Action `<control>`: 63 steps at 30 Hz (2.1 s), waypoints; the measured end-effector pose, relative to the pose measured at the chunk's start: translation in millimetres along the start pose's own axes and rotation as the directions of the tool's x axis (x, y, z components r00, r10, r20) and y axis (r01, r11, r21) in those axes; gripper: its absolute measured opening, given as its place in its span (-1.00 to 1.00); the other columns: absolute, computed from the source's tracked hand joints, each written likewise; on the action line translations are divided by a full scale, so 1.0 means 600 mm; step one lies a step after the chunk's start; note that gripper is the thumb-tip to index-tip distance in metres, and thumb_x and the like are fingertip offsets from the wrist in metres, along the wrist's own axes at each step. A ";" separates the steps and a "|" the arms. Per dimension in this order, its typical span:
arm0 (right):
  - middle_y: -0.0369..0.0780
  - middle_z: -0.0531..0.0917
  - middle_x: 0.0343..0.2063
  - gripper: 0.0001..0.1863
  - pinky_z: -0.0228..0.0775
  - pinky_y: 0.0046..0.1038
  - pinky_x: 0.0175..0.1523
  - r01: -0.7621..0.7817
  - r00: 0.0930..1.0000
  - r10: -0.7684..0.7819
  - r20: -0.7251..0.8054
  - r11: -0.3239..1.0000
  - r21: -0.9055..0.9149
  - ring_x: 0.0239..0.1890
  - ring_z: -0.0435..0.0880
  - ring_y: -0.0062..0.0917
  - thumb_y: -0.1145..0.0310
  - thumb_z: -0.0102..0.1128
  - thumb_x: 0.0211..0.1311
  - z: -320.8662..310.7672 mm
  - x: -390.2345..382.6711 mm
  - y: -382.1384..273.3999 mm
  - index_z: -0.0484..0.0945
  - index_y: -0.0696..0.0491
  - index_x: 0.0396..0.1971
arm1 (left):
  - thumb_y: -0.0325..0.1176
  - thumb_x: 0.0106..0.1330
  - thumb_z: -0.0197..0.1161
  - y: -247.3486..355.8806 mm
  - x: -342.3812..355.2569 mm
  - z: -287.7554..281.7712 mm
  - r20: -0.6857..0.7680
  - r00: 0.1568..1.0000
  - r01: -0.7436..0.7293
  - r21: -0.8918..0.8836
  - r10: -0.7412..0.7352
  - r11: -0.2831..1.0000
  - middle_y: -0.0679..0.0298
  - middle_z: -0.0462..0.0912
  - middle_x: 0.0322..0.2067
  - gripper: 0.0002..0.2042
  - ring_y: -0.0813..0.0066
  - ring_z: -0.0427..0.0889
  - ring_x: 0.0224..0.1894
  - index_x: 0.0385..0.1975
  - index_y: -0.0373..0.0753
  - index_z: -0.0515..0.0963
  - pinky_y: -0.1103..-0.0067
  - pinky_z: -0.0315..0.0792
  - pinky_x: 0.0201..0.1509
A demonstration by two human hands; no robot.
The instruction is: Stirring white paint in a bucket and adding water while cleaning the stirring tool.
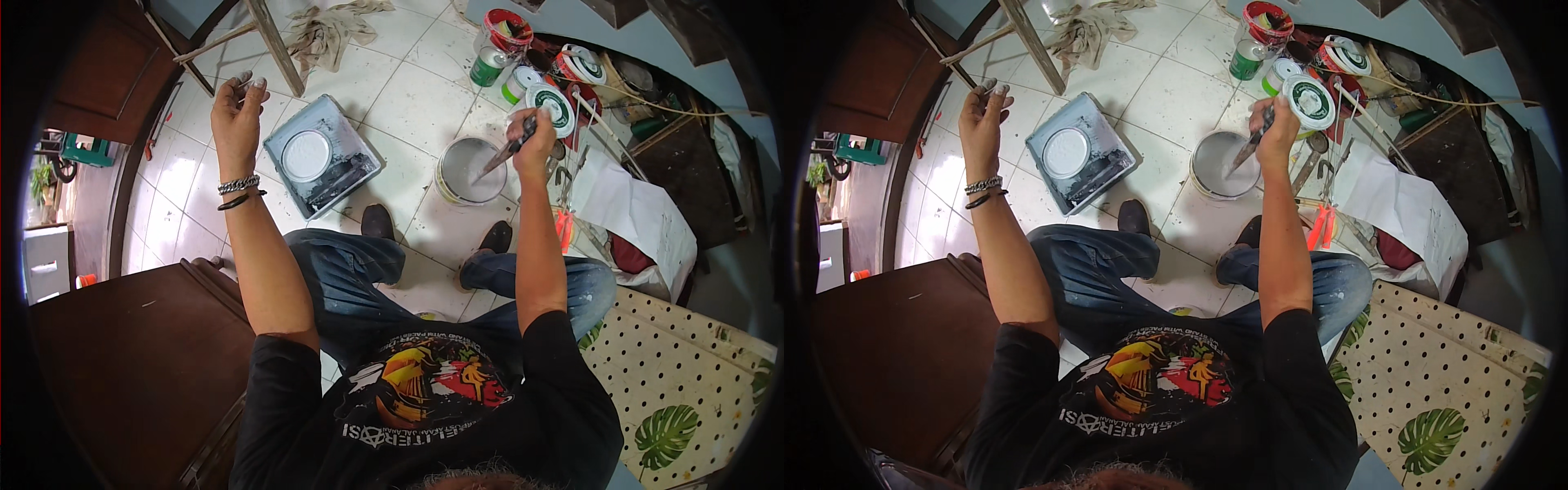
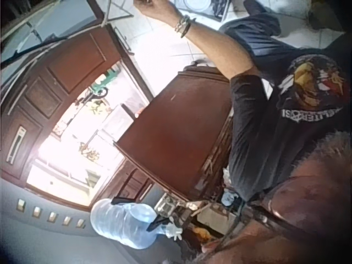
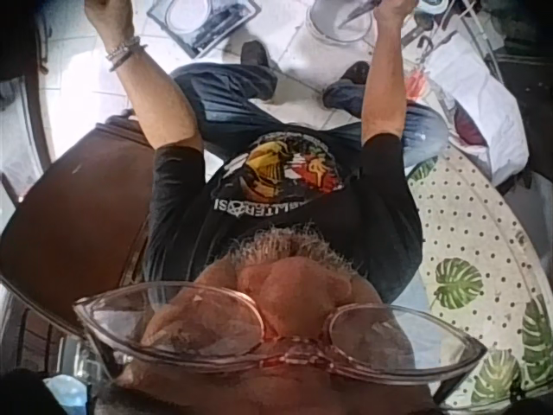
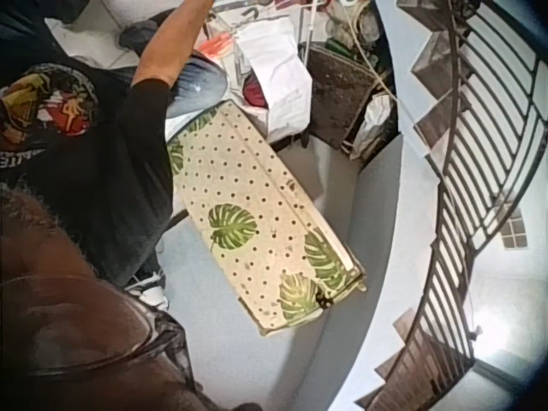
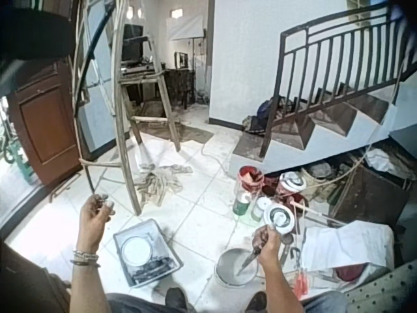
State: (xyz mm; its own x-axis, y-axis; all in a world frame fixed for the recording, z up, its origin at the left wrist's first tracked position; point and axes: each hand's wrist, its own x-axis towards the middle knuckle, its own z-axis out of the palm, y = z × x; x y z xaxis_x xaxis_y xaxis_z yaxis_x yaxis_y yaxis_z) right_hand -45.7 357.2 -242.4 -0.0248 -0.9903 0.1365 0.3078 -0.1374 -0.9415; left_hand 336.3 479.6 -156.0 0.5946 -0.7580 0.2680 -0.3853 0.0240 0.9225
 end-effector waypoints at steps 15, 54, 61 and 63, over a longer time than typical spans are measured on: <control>-0.31 0.33 -0.85 -0.50 0.07 -0.62 -0.63 -0.019 0.999 0.018 -0.039 1.000 -0.006 -0.79 0.26 -0.66 0.08 -0.17 0.21 -0.023 -0.006 0.040 0.45 0.20 -0.70 | -0.26 0.27 0.14 0.001 -0.003 -0.002 0.085 0.996 0.031 0.061 -0.036 0.998 0.16 0.57 -0.17 -0.62 0.48 0.57 -0.18 -0.01 -0.37 0.36 0.59 0.41 -0.15; -0.30 0.34 -0.84 -0.47 0.08 -0.61 -0.61 0.088 0.988 -0.072 -0.135 0.990 0.115 -0.77 0.28 -0.65 0.05 -0.18 0.22 -0.031 -0.015 0.023 0.45 0.21 -0.69 | -0.26 0.24 0.14 -0.033 -0.075 0.041 0.655 0.663 0.247 0.266 -0.363 0.932 0.24 0.60 -0.32 -0.64 0.52 0.56 -0.31 -0.04 -0.33 0.37 0.63 0.35 -0.26; -0.30 0.35 -0.82 -0.49 0.08 -0.61 -0.61 0.209 0.970 -0.204 -0.132 0.978 0.026 -0.75 0.30 -0.65 0.09 -0.13 0.21 -0.052 0.009 0.014 0.45 0.24 -0.67 | -0.26 0.24 0.13 -0.035 -0.076 0.034 0.644 0.668 0.250 0.278 -0.373 0.927 0.25 0.61 -0.32 -0.64 0.51 0.56 -0.32 -0.04 -0.33 0.38 0.63 0.36 -0.26; -0.31 0.34 -0.83 -0.49 0.07 -0.60 -0.61 0.204 0.973 -0.205 -0.105 0.979 -0.026 -0.75 0.29 -0.65 0.10 -0.15 0.21 -0.058 0.003 0.027 0.46 0.25 -0.68 | -0.26 0.24 0.14 -0.032 -0.078 0.035 0.645 0.667 0.250 0.278 -0.373 0.927 0.25 0.61 -0.32 -0.65 0.53 0.56 -0.33 -0.05 -0.32 0.38 0.64 0.36 -0.28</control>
State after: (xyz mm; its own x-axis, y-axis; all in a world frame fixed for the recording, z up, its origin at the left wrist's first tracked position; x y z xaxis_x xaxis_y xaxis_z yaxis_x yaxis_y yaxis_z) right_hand -73.6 352.7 -268.1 -0.1868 -0.9375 0.2938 0.2715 -0.3366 -0.9017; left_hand 301.1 500.9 -192.0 0.0854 -0.9348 -0.3447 -0.4044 -0.3487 0.8455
